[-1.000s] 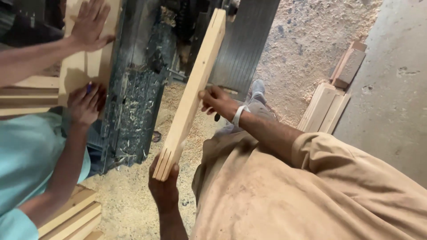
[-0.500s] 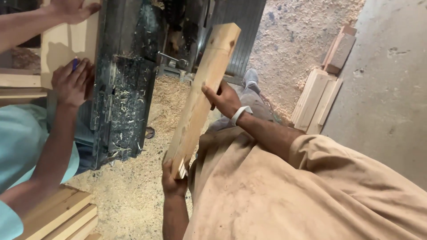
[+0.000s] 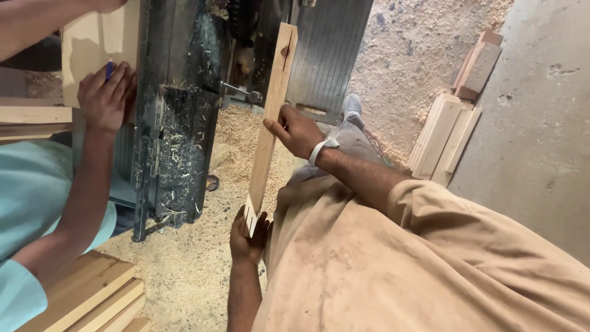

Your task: The person handles wood planks in a workshop, holding them against a stationary woodworking machine to process them and then stacking processed planks on the floor.

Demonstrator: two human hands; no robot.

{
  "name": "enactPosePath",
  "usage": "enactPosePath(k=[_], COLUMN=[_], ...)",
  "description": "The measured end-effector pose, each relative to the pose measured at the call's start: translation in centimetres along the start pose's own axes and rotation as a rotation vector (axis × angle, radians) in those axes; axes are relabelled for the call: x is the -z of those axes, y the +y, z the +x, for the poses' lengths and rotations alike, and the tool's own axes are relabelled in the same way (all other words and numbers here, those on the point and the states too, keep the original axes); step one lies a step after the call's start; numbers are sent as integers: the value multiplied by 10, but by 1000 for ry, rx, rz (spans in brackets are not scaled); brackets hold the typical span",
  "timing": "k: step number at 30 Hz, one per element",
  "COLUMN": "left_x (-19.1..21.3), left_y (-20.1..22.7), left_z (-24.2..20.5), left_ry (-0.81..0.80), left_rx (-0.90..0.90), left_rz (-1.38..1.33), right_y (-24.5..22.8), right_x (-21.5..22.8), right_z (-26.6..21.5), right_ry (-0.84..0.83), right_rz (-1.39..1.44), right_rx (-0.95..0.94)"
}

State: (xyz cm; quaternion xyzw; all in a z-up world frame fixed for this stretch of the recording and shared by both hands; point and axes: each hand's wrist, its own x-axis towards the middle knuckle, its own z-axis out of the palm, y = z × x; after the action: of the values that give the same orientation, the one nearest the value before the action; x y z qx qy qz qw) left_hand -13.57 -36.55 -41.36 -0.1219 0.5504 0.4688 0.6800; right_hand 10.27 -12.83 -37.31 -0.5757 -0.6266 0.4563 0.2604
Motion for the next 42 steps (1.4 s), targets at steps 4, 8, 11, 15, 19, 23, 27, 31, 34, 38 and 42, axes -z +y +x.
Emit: enactPosePath(k=[4,8,11,15,19,23,27,31,34,38,42], left_x=[-2,11,19,24,27,23,5,-14,-22,-33,-44], left_y=[6,3,-5,-2,-1,-1,3,6,8,9,13], left_z=[-8,-13,-11,-3,-1,-7,-13,-15,-17,-17,-19], left_ry=[-19,-44,-11,-8,1,7,46,69,90,89,122], left_rx=[-7,-45,-118,-263,-344,-380,-381,-363,-367,-401,-404], left_rz=[-29,206,422,620,676,721,771,719,725,771,832], right_y=[-5,-5,-2,-2,-5,-11,-9,-6,-5,-3,0], right_x=[-1,1,2,1,8,12,15,18,19,21,22], right_z=[6,8,7,10,12,12,16,22,24,29,34], right_ry=[-36,-87,-48,7,-15,-43,-57,-61,-61,-24,-62], right_rz=[-11,-61,-33,0,3,24,9,-2,12,17,-5], right_rx=[-5,-56,-19,44,59,40,17,18,28,61,-13])
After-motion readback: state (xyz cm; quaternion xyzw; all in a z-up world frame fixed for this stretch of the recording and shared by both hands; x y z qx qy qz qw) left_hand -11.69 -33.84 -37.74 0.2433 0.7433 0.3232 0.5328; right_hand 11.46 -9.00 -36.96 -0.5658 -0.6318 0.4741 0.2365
